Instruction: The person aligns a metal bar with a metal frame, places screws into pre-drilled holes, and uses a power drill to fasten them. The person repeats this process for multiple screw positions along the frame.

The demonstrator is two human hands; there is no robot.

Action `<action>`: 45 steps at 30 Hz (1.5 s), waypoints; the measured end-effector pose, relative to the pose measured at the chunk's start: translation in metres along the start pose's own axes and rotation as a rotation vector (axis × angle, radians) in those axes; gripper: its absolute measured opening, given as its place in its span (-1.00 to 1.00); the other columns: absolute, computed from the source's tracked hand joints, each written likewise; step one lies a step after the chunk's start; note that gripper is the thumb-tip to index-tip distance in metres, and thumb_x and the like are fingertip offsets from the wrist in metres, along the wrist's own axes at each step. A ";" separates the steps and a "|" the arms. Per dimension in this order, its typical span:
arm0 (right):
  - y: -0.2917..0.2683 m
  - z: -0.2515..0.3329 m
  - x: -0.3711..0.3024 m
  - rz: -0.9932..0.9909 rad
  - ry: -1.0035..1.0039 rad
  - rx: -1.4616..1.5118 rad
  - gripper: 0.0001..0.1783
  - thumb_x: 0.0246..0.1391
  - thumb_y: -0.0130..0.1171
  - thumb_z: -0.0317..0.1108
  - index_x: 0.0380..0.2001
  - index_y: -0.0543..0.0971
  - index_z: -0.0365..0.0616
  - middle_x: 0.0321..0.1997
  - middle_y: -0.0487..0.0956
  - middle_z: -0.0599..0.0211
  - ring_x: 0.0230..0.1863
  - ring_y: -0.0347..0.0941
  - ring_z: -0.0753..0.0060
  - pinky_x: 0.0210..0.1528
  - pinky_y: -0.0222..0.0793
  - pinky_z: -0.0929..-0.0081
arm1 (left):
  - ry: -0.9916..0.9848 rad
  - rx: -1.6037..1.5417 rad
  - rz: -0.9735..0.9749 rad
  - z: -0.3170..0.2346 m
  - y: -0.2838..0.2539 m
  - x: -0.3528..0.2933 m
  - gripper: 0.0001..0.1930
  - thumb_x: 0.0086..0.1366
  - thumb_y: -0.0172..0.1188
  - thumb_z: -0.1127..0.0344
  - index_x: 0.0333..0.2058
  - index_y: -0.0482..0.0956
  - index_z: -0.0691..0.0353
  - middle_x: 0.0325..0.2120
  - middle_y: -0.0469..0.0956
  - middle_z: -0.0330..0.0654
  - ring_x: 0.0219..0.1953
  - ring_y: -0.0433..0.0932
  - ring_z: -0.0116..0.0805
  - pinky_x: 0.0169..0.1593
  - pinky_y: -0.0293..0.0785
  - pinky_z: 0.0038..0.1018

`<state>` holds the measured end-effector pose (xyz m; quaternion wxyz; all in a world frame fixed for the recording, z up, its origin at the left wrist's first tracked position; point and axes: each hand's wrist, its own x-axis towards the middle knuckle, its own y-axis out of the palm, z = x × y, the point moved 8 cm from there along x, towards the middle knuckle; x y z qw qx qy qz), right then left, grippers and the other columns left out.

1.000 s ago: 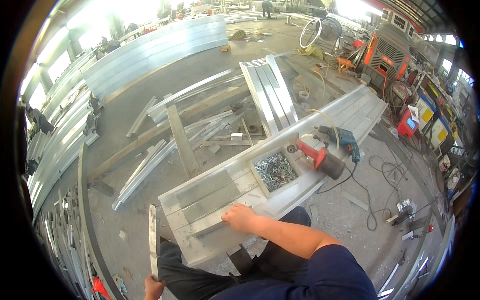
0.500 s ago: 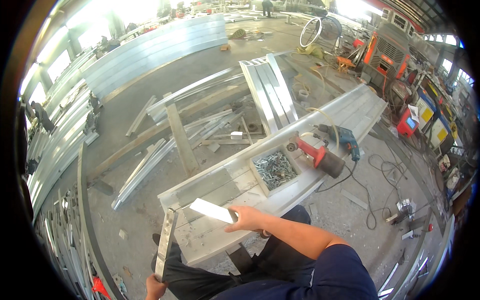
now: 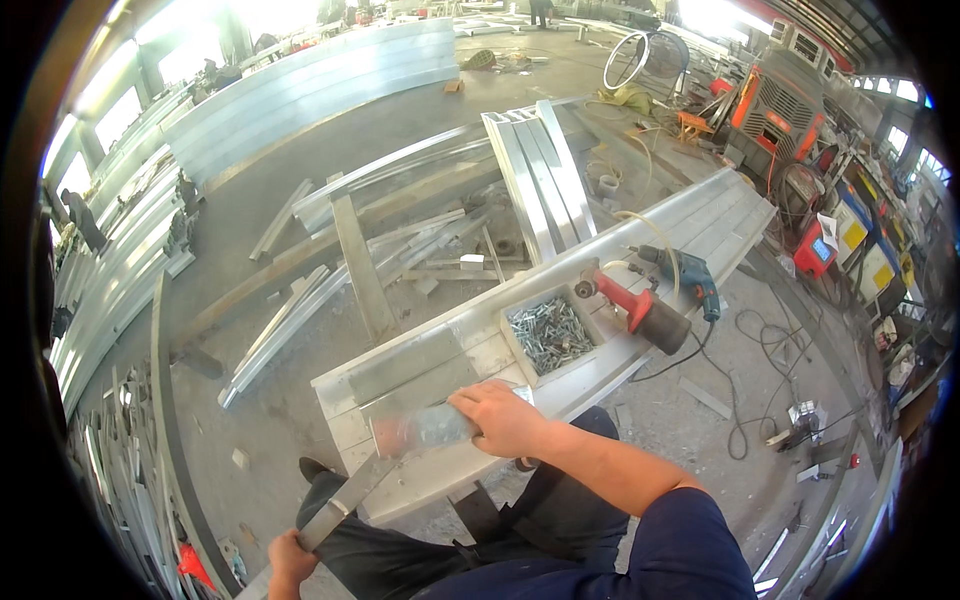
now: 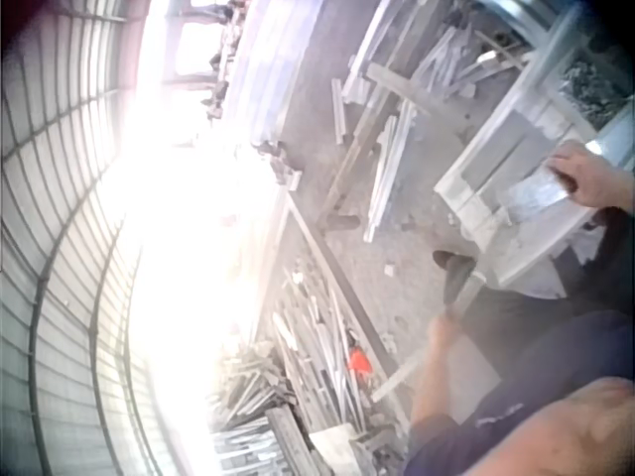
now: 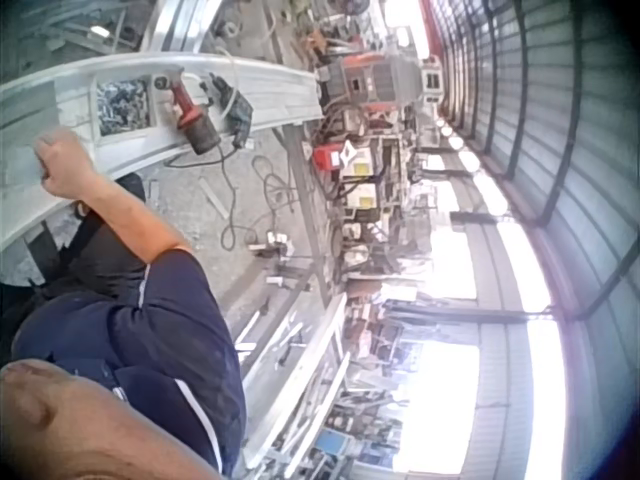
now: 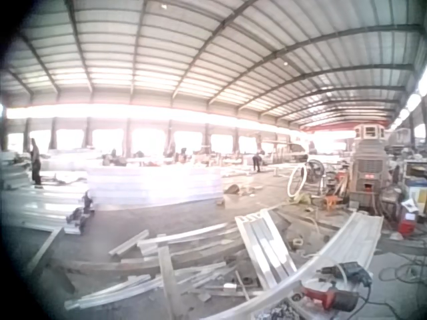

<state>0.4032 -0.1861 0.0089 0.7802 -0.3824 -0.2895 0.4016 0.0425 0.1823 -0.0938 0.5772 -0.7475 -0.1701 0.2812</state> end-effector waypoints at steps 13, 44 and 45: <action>0.031 0.010 -0.021 0.457 -0.085 -0.111 -0.21 -0.11 0.37 -0.45 0.27 0.39 -0.23 0.17 0.51 0.13 0.27 0.42 0.08 0.30 0.28 0.11 | 0.171 0.088 0.026 -0.049 -0.024 0.010 -0.70 -0.31 0.44 0.22 -0.57 0.55 0.17 -0.55 0.61 -0.01 -0.37 0.64 0.11 -0.25 0.55 -0.11; 0.115 0.074 0.002 0.465 -0.225 -0.231 -0.38 -0.24 0.52 -0.27 -0.08 0.46 -0.14 -0.16 0.56 0.27 -0.07 0.58 0.16 -0.01 0.45 0.28 | 0.182 0.097 0.122 -0.058 -0.058 0.011 -0.82 -0.19 0.32 0.35 -0.53 0.55 0.19 -0.48 0.61 -0.08 -0.34 0.63 0.05 -0.27 0.52 -0.15; 0.117 0.082 0.009 0.436 -0.251 -0.237 -0.40 -0.23 0.51 -0.27 -0.09 0.47 -0.14 -0.17 0.57 0.27 -0.08 0.58 0.16 -0.02 0.45 0.28 | 0.163 0.119 0.107 -0.049 -0.068 0.009 -0.82 -0.19 0.31 0.36 -0.53 0.55 0.19 -0.49 0.61 -0.06 -0.34 0.63 0.06 -0.27 0.53 -0.15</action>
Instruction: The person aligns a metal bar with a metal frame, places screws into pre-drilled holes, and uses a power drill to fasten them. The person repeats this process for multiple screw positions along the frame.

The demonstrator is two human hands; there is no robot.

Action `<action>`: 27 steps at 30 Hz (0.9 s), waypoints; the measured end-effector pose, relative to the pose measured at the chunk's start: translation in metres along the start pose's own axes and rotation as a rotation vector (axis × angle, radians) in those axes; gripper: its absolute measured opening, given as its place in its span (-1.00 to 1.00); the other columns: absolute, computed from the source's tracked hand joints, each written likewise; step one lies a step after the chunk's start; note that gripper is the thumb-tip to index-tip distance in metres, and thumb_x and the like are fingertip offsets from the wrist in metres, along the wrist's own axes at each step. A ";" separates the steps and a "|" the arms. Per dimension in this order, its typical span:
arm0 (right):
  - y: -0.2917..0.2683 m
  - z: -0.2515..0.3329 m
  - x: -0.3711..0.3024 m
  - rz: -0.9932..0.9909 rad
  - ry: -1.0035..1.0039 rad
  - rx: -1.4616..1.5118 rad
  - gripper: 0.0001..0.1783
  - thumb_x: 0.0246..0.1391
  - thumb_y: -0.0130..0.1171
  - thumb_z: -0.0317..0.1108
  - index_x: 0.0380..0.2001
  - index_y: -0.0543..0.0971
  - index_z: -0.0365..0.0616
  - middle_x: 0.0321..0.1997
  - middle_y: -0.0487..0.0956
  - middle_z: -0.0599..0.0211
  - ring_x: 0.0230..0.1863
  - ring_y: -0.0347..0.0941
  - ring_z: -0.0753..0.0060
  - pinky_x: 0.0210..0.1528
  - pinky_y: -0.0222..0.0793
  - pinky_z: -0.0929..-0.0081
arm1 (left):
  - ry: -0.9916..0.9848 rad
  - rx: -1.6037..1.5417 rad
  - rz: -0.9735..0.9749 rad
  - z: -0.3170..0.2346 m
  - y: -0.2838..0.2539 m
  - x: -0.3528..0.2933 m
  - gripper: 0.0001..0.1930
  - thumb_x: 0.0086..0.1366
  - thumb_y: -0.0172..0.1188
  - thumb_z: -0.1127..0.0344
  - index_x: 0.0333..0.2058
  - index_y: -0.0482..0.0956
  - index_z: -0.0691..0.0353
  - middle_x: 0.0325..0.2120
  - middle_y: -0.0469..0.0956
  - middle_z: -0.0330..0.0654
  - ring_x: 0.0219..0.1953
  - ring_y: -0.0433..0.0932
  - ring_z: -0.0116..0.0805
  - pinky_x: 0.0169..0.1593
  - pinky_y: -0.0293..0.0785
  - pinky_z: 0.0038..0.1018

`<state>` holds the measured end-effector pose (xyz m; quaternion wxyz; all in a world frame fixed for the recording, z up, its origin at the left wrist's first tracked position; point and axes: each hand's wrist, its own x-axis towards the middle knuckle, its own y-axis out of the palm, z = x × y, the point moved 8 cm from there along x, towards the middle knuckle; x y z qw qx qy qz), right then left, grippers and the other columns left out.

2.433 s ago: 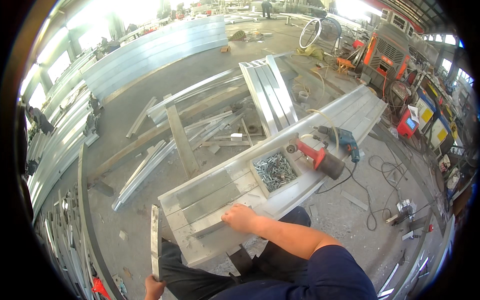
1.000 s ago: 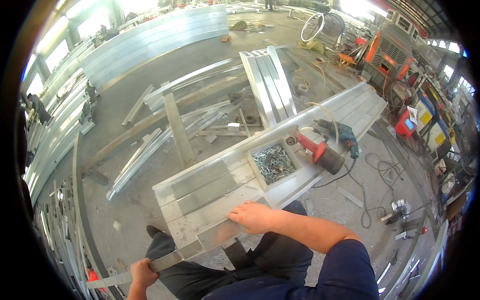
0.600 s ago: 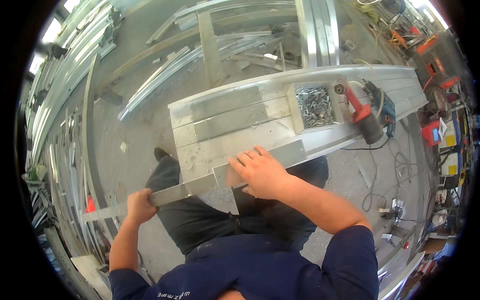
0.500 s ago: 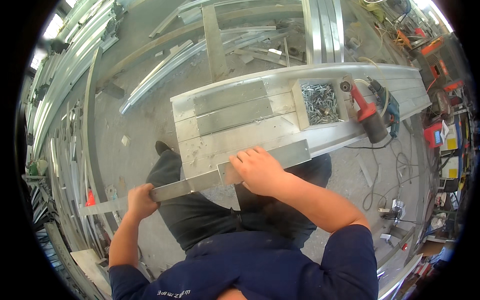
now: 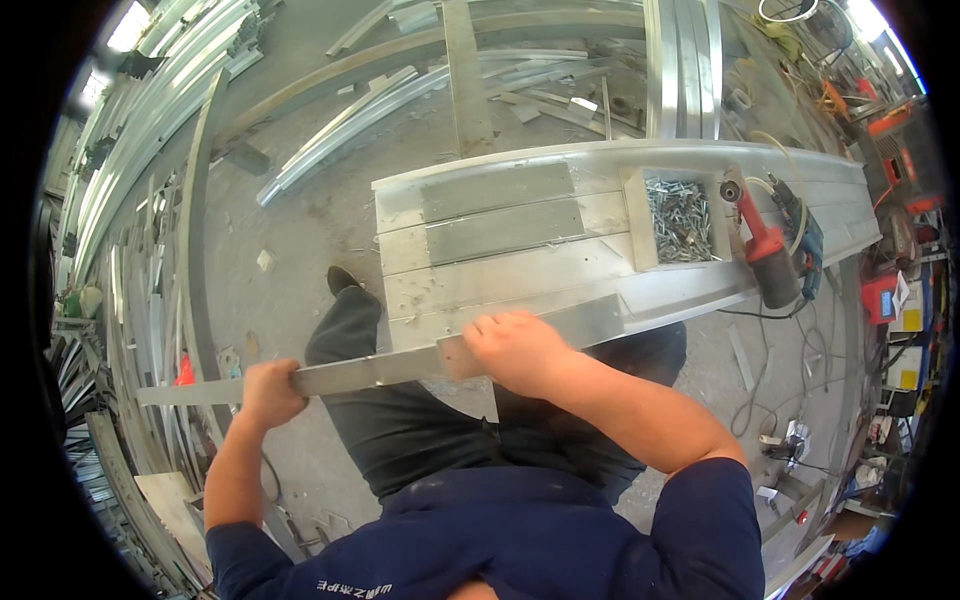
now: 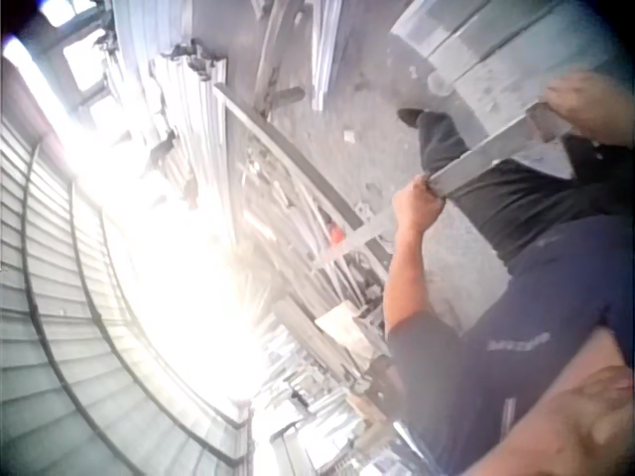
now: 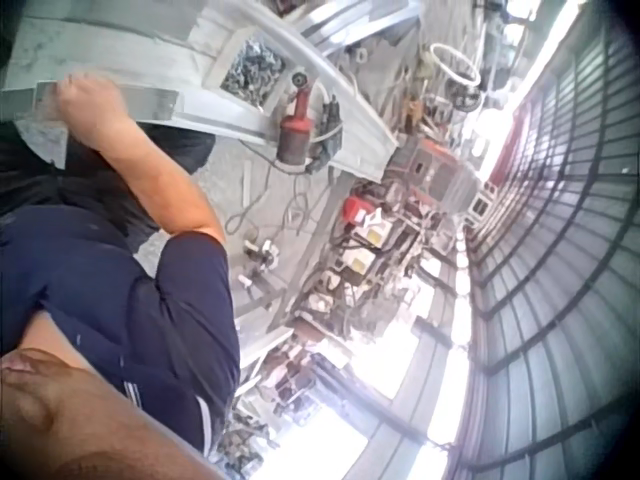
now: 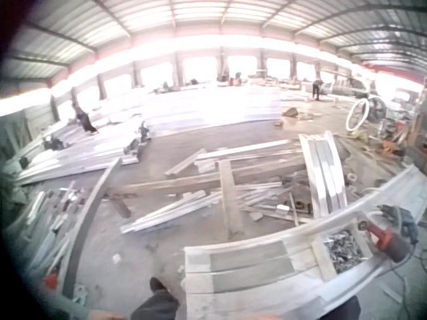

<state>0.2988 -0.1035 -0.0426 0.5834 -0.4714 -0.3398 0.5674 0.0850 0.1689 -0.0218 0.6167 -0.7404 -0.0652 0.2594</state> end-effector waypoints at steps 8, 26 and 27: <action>-0.045 0.101 0.155 -0.448 -0.265 0.054 -0.81 0.08 0.15 -0.33 -0.23 0.55 -0.13 -0.24 0.60 0.29 -0.17 0.60 0.30 -0.15 0.45 0.37 | -0.257 0.333 -0.253 0.127 -0.177 -0.077 -0.79 -0.24 0.19 0.59 -0.51 0.44 0.35 -0.49 0.49 0.14 -0.31 0.50 0.27 -0.24 0.37 -0.01; 0.040 0.130 0.255 -0.284 -0.199 0.366 -0.80 0.02 0.22 -0.41 -0.24 0.56 -0.15 -0.23 0.65 0.17 -0.20 0.65 0.10 -0.15 0.52 0.21 | -0.447 0.409 0.152 0.222 -0.124 -0.032 -0.75 -0.16 0.30 0.53 -0.38 0.63 0.29 -0.32 0.65 0.08 -0.13 0.61 0.15 -0.01 0.53 -0.10; 0.044 0.129 0.258 -0.277 -0.183 0.362 -0.81 0.03 0.21 -0.41 -0.25 0.56 -0.14 -0.23 0.66 0.18 -0.20 0.65 0.11 -0.16 0.52 0.21 | -0.438 0.376 0.158 0.229 -0.112 -0.024 -0.74 -0.17 0.31 0.53 -0.38 0.63 0.29 -0.33 0.65 0.08 -0.13 0.61 0.15 -0.01 0.53 -0.10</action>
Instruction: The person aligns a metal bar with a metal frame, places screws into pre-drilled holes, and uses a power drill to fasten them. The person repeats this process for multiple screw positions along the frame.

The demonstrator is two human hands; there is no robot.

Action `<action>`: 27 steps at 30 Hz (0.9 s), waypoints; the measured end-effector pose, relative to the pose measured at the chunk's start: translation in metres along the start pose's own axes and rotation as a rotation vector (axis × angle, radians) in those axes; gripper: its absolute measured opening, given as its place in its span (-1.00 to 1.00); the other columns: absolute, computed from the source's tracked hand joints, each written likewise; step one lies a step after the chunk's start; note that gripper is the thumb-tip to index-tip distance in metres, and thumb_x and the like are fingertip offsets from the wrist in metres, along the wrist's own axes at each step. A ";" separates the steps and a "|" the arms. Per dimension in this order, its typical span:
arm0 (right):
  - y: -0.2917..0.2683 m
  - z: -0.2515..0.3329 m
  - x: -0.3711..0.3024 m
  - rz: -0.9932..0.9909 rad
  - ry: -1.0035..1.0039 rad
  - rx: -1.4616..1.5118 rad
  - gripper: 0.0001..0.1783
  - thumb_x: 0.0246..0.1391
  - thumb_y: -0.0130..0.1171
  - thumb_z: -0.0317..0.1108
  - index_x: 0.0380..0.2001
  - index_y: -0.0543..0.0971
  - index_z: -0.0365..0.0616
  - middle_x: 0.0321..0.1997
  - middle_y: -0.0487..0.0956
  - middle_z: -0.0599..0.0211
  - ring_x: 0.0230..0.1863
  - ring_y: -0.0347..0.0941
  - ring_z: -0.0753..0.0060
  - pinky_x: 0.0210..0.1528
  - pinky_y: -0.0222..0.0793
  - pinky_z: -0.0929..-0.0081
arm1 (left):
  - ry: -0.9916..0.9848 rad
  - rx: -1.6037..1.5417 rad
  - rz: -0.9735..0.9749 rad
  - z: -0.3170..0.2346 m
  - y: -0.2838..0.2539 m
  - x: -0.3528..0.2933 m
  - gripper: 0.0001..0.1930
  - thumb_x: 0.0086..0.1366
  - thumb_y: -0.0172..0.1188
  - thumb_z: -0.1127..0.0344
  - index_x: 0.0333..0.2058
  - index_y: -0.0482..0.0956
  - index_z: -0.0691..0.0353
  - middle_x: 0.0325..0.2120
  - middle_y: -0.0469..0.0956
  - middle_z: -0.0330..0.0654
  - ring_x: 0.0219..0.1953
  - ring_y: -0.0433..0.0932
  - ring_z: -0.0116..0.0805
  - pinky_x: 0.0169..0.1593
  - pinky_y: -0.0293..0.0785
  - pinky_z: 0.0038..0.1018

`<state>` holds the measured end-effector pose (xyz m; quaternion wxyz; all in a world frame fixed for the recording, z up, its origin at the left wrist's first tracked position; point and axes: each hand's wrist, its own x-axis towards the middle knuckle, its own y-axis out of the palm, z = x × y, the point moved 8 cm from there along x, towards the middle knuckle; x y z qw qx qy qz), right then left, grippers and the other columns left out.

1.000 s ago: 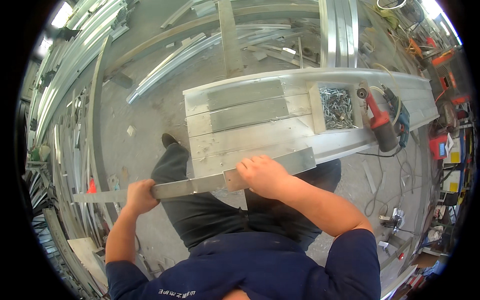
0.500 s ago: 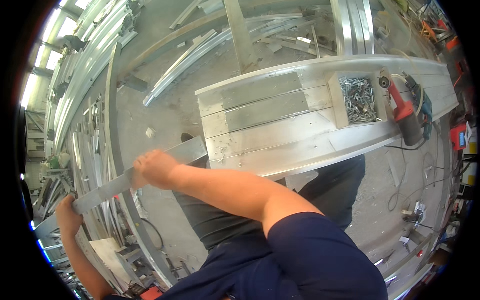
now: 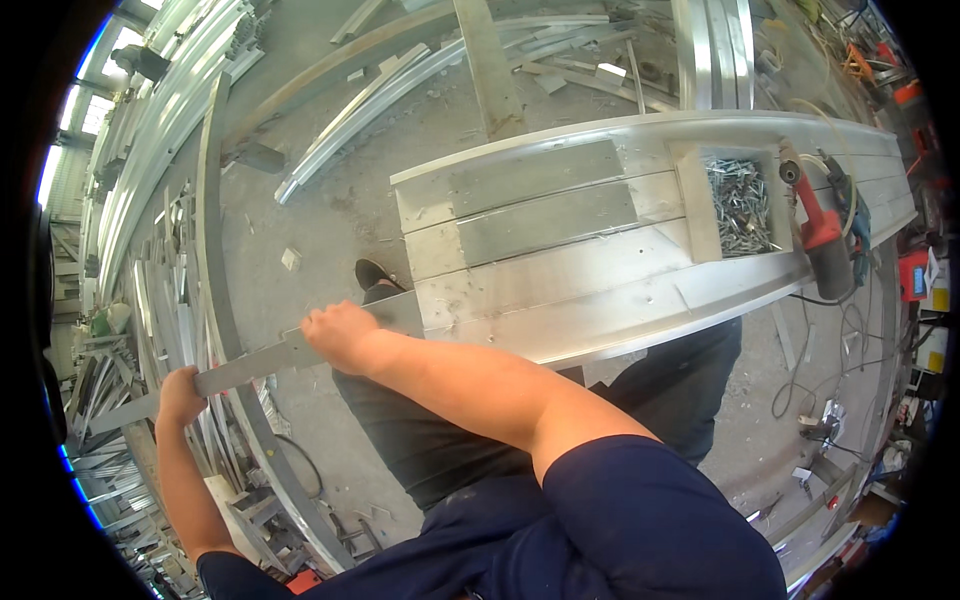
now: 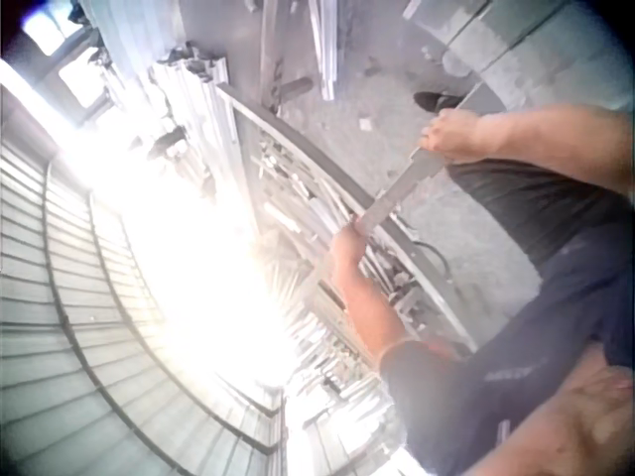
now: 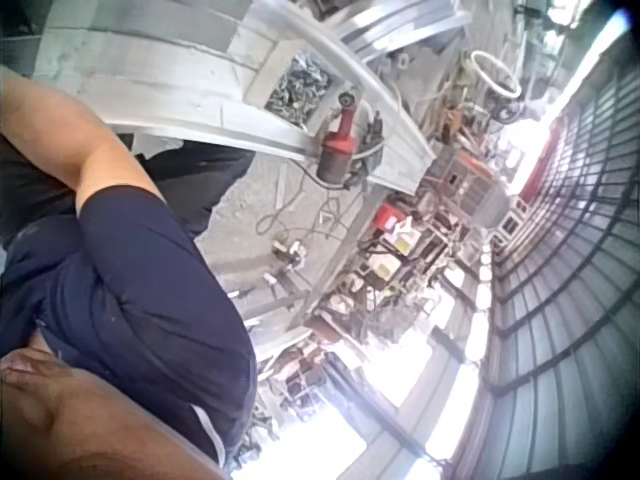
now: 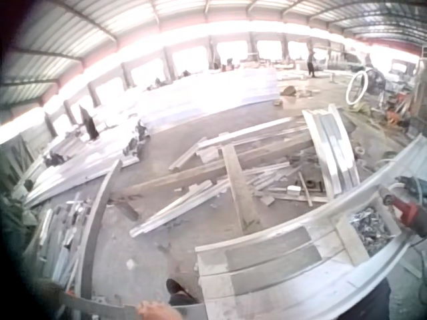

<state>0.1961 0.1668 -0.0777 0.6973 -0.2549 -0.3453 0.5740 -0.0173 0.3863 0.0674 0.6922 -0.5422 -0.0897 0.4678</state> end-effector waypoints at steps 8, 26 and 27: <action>0.024 -0.010 0.007 0.035 0.087 -0.038 -0.84 0.07 0.18 -0.38 -0.26 0.62 -0.10 -0.21 0.67 0.23 -0.17 0.67 0.19 -0.14 0.53 0.26 | 0.090 -0.129 0.028 0.006 0.063 0.044 -0.72 -0.19 0.31 0.57 -0.39 0.60 0.30 -0.37 0.63 0.09 -0.16 0.61 0.18 0.00 0.51 -0.10; -0.088 -0.055 -0.087 -0.088 0.111 -0.048 -0.14 -0.06 0.51 0.00 0.23 0.45 -0.27 0.23 0.50 0.09 0.30 0.37 0.01 0.48 0.11 0.10 | 0.285 -0.338 0.014 -0.118 0.101 0.089 -0.78 -0.17 0.31 0.46 -0.44 0.56 0.28 -0.43 0.60 0.02 -0.20 0.57 0.15 0.08 0.40 -0.13; -0.115 -0.059 -0.109 -0.185 0.110 0.004 -0.18 -0.05 0.50 -0.01 0.20 0.47 -0.23 0.19 0.53 0.11 0.28 0.39 -0.02 0.46 0.16 0.08 | 0.303 -0.352 -0.014 -0.126 0.102 0.089 -0.78 -0.17 0.31 0.46 -0.45 0.55 0.28 -0.44 0.60 0.01 -0.21 0.57 0.14 0.08 0.40 -0.14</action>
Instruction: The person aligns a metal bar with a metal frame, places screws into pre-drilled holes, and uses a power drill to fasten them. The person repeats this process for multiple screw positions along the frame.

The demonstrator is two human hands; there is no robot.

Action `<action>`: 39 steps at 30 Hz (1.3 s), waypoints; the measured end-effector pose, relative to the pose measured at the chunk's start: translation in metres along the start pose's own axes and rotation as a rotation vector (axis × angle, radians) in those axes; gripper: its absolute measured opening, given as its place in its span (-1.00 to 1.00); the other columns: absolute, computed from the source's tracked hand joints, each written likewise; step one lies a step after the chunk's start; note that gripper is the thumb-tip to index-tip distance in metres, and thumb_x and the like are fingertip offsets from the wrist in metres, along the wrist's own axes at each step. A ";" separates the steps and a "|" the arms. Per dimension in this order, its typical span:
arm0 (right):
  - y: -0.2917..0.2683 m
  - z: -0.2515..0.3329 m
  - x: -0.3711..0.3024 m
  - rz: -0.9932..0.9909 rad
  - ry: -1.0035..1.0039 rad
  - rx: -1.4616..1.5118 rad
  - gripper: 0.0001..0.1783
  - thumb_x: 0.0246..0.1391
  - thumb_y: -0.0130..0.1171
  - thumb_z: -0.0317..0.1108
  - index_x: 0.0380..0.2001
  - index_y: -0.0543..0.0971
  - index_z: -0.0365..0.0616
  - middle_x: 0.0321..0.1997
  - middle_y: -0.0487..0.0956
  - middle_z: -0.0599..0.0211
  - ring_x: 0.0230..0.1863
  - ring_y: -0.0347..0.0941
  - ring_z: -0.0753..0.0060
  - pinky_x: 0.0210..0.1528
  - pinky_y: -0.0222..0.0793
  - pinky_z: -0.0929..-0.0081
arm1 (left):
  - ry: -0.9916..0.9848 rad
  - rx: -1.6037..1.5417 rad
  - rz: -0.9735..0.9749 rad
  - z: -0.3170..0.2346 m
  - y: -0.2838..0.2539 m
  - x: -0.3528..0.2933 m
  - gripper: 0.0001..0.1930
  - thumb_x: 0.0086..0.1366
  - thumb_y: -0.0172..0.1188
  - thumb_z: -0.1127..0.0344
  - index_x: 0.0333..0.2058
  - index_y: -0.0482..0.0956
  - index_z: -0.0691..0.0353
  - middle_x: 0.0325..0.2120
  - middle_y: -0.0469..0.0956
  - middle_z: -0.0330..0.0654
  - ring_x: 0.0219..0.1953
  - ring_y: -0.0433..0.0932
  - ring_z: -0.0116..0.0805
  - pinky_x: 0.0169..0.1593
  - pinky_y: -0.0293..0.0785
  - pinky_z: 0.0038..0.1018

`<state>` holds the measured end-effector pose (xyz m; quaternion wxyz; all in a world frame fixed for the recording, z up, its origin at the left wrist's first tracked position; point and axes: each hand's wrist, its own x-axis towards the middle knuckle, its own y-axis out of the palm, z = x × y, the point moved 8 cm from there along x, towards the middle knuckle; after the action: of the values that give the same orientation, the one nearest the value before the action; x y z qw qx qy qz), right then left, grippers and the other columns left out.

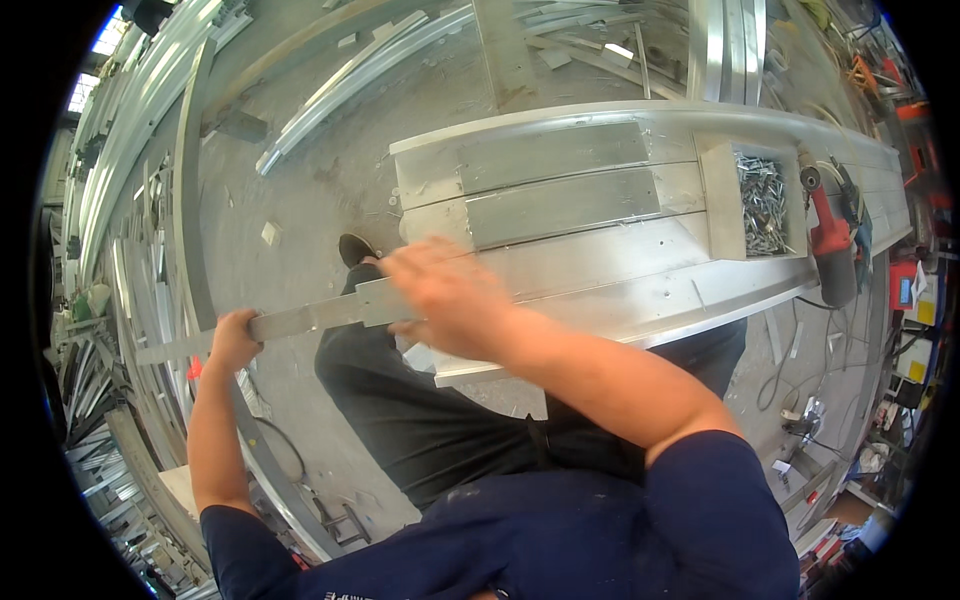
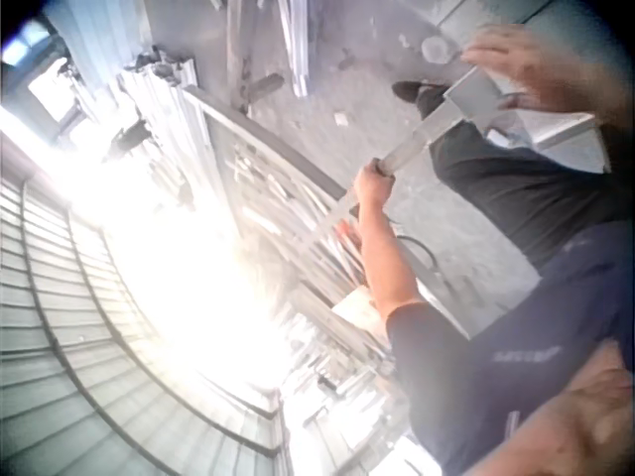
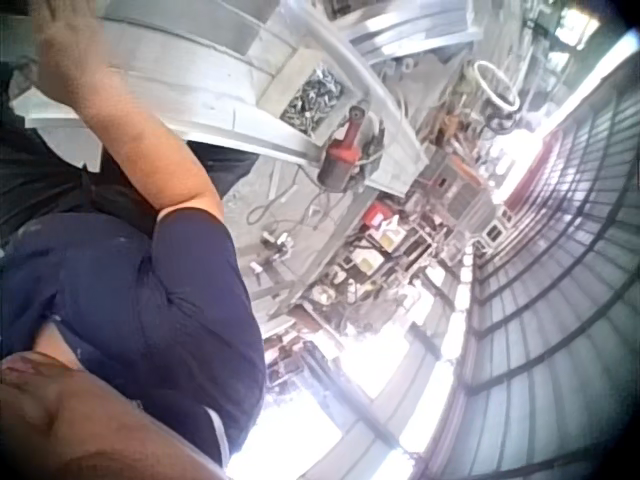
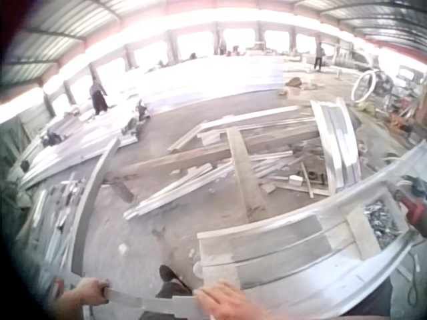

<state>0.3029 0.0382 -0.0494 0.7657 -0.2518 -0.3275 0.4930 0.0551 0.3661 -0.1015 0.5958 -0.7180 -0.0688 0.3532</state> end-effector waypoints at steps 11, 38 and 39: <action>-0.148 -0.125 -0.238 -0.465 0.623 -0.284 -0.49 0.02 0.50 -0.10 -0.07 0.65 -0.21 -0.59 0.38 0.35 -0.56 0.28 0.38 -0.47 0.23 0.42 | 0.095 -0.071 0.004 -0.102 0.031 0.028 -0.78 -0.18 0.31 0.44 -0.46 0.55 0.26 -0.46 0.60 -0.01 -0.22 0.58 0.10 0.07 0.38 -0.16; -0.139 -0.128 -0.250 -0.499 0.543 -0.283 -0.37 0.09 0.40 0.12 -0.07 0.64 -0.26 -0.63 0.36 0.31 -0.65 0.27 0.36 -0.55 0.21 0.41 | 0.084 -0.062 -0.006 -0.156 0.029 0.028 -0.73 -0.16 0.33 0.42 -0.37 0.62 0.25 -0.38 0.63 0.01 -0.15 0.58 0.08 0.11 0.36 -0.17; -0.138 -0.128 -0.251 -0.497 0.546 -0.284 -0.37 0.09 0.40 0.13 -0.07 0.64 -0.26 -0.63 0.36 0.31 -0.64 0.27 0.36 -0.54 0.21 0.41 | 0.086 -0.059 -0.001 -0.158 0.029 0.028 -0.73 -0.16 0.34 0.42 -0.37 0.62 0.25 -0.38 0.63 0.01 -0.15 0.58 0.08 0.11 0.36 -0.18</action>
<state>0.4056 -0.2547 -0.0996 0.8781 -0.3902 -0.2278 0.1572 0.1597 0.2454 -0.1338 0.5770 -0.7496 -0.0537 0.3197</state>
